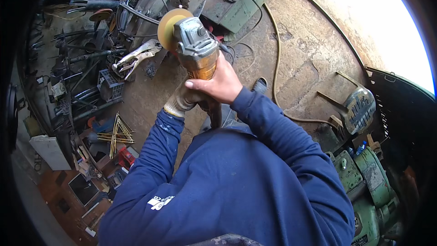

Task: The person grinds a metal structure using an angle grinder, then manipulates metal components with pliers and a hammer to assemble a circular frame on a workbench.

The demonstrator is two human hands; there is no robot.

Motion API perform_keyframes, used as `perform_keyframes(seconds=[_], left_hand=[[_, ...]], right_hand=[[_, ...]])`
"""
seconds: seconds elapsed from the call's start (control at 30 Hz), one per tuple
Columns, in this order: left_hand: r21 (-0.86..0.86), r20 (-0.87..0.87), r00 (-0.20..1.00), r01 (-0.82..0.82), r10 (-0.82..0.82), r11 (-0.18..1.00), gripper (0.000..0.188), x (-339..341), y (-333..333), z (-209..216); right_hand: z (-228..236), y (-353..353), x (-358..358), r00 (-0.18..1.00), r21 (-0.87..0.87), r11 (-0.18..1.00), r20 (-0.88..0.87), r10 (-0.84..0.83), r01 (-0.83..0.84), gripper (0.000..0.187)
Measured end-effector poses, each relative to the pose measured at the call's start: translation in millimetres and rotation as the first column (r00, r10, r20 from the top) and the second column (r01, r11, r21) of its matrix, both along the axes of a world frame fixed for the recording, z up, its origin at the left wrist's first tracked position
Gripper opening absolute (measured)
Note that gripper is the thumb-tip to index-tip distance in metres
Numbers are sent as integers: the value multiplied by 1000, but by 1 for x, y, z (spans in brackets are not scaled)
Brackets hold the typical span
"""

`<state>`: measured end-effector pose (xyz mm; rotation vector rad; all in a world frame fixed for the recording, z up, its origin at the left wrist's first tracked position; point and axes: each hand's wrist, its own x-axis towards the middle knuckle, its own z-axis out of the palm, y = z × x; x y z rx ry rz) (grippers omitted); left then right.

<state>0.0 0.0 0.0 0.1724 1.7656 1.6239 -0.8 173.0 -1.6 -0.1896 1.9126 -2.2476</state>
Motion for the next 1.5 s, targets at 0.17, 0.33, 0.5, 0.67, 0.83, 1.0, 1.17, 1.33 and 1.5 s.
perform_keyframes(seconds=[0.17,0.33,0.5,0.67,0.83,1.0,1.17,1.33,1.5], left_hand=[[-94,41,996,87,-83,992,77,25,-12,-18],[-767,-396,739,62,-546,639,70,83,-18,-61],[-705,-237,866,157,-439,692,70,64,-26,-52],[-848,-65,796,273,-601,454,74,63,-29,-46],[-851,-9,795,312,-607,422,75,55,-26,-37],[-819,-230,792,156,-565,552,74,65,-36,-50],[-664,-294,896,60,-334,746,75,64,-27,-46],[-733,-375,820,24,-433,680,72,70,-31,-53],[-712,-366,831,39,-418,702,73,65,-31,-56]], right_hand=[[-32,-29,24,990,39,993,76,-117,115,86],[-46,-56,41,975,108,989,185,-120,101,83],[-36,-62,26,969,166,975,178,-174,144,77],[-35,-67,21,968,174,981,218,-125,88,76],[-33,-65,16,966,176,981,224,-126,88,76],[-35,-67,12,977,218,972,169,-130,92,75],[-34,-64,13,974,220,971,183,-135,93,75],[-34,-64,13,974,226,971,187,-126,82,77],[-34,-63,10,974,216,972,181,-134,93,78]])
